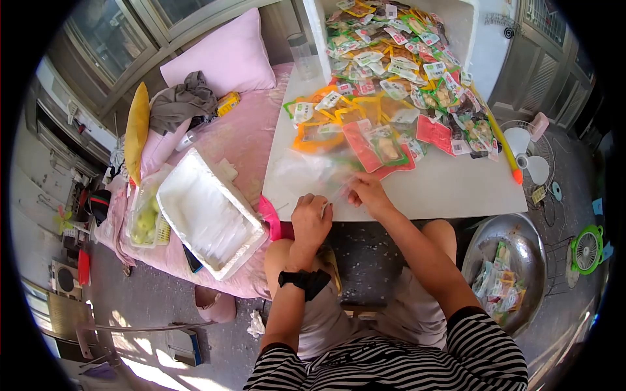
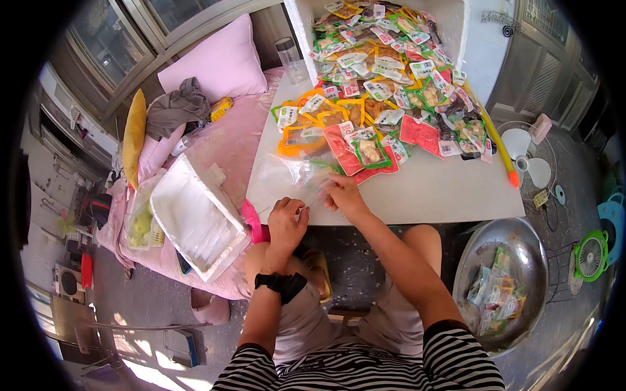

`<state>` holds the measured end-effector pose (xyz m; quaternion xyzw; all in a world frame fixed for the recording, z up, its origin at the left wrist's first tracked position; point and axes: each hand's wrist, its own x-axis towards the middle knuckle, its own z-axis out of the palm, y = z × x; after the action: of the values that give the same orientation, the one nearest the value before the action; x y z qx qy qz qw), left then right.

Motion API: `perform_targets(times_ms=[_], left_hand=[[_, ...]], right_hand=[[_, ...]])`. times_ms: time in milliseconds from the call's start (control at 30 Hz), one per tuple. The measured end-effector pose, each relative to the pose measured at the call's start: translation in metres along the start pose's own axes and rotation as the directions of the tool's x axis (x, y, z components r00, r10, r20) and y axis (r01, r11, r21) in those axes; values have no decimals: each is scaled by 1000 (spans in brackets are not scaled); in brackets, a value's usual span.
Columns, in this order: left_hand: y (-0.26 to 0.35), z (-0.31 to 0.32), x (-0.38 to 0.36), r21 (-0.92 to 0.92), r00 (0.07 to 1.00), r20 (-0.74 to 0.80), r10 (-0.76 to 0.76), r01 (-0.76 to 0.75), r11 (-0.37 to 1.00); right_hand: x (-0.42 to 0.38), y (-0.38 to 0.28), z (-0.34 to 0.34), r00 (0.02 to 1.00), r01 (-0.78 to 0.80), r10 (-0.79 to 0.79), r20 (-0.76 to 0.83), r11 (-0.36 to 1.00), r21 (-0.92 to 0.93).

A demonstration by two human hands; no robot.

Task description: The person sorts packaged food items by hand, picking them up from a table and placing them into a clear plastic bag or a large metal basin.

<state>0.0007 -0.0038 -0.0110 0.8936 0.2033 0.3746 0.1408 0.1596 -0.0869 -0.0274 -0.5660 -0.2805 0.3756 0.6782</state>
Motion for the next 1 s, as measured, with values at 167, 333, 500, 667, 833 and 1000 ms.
perform_targets(times_ms=[167,333,500,667,833,1000], left_hand=[[14,-17,9,151,985,-168,46,-20,988],[17,-15,7,172,986,-84,145,-129,977],[5,-6,1,152,999,12,39,-41,988],[8,-9,4,199,999,-42,-12,21,980],[5,-9,5,215,995,-100,-9,31,976],[-3,1,0,-13,998,13,-61,61,998]], right_hand=[[-1,5,4,979,169,-203,-27,876,-451],[-12,-6,19,917,248,-396,-34,637,-730],[-1,17,9,841,397,-526,123,446,-803],[-13,-19,2,936,312,-320,145,566,-763],[-11,-41,-33,837,272,-546,-25,455,-848],[-1,-46,-66,746,192,-666,-15,237,-952]])
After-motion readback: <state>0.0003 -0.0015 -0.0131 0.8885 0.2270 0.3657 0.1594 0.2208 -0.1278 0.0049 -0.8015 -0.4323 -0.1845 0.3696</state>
